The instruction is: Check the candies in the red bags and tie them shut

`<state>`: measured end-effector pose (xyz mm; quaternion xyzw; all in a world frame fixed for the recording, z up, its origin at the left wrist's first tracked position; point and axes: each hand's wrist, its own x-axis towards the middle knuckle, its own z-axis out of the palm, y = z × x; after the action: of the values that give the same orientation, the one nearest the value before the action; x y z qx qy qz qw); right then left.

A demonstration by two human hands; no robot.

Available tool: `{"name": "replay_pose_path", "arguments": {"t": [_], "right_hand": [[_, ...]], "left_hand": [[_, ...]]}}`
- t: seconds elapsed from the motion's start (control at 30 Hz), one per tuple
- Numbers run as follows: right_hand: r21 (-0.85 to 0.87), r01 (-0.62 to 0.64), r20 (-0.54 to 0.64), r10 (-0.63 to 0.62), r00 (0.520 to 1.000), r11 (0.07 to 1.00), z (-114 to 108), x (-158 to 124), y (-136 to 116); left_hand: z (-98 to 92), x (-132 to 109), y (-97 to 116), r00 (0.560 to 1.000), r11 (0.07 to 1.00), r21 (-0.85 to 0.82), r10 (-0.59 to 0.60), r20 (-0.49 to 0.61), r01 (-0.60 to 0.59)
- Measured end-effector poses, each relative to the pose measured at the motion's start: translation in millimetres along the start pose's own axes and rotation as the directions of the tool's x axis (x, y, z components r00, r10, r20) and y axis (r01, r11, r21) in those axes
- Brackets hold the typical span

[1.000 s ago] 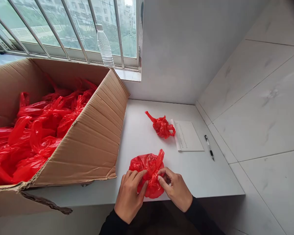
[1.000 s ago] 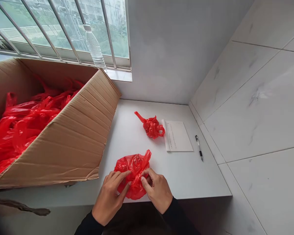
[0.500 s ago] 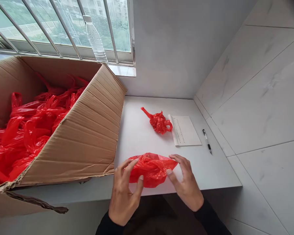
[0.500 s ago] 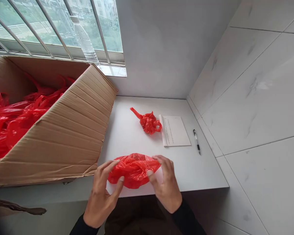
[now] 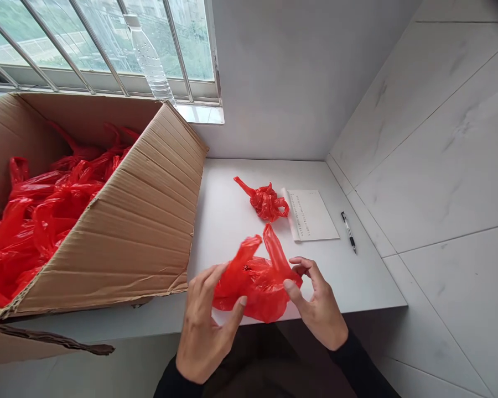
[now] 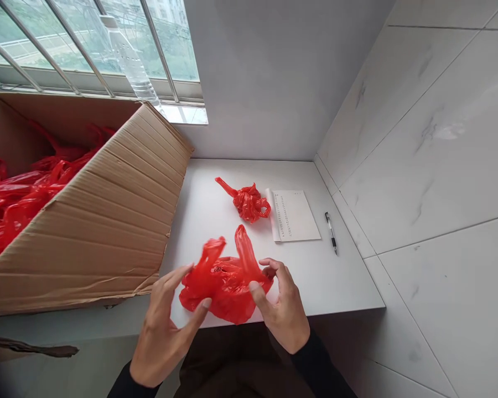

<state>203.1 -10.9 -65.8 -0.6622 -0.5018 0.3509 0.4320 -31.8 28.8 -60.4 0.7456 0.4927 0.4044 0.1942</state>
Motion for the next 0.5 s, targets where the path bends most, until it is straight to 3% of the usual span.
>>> {"name": "replay_pose_path", "arguments": {"t": [0.07, 0.2, 0.27, 0.33, 0.43, 0.5], "right_hand": [[-0.03, 0.019, 0.011, -0.019, 1.0, 0.999, 2, 0, -4], [0.026, 0.034, -0.063, -0.033, 0.997, 0.999, -5, -1, -2], [0.053, 0.041, -0.097, -0.036, 0.995, 0.998, -11, -3, 2], [0.055, 0.067, -0.119, -0.06, 0.991, 0.996, -16, -8, 3], [0.029, 0.223, -0.172, -0.215, 0.961, 0.974, -19, -17, -7], [-0.024, 0.41, -0.157, -0.409, 0.899, 0.912, -17, -20, -21]], "left_hand": [[3.3, 1, 2, 0.999, 0.999, 0.012, 0.03, -0.011, -0.03], [-5.4, -1, 0, 0.987, 0.999, -0.003, -0.037, -0.157, 0.037], [-14.6, -4, 0, 0.968, 0.99, -0.054, -0.137, -0.211, 0.129], [-23.0, -7, 1, 0.943, 0.958, -0.156, -0.268, -0.196, 0.24], [-29.8, -10, 3, 0.937, 0.921, -0.251, -0.332, -0.11, 0.297], [-29.5, -10, 7, 0.953, 0.925, -0.259, -0.3, -0.054, 0.277]]}}
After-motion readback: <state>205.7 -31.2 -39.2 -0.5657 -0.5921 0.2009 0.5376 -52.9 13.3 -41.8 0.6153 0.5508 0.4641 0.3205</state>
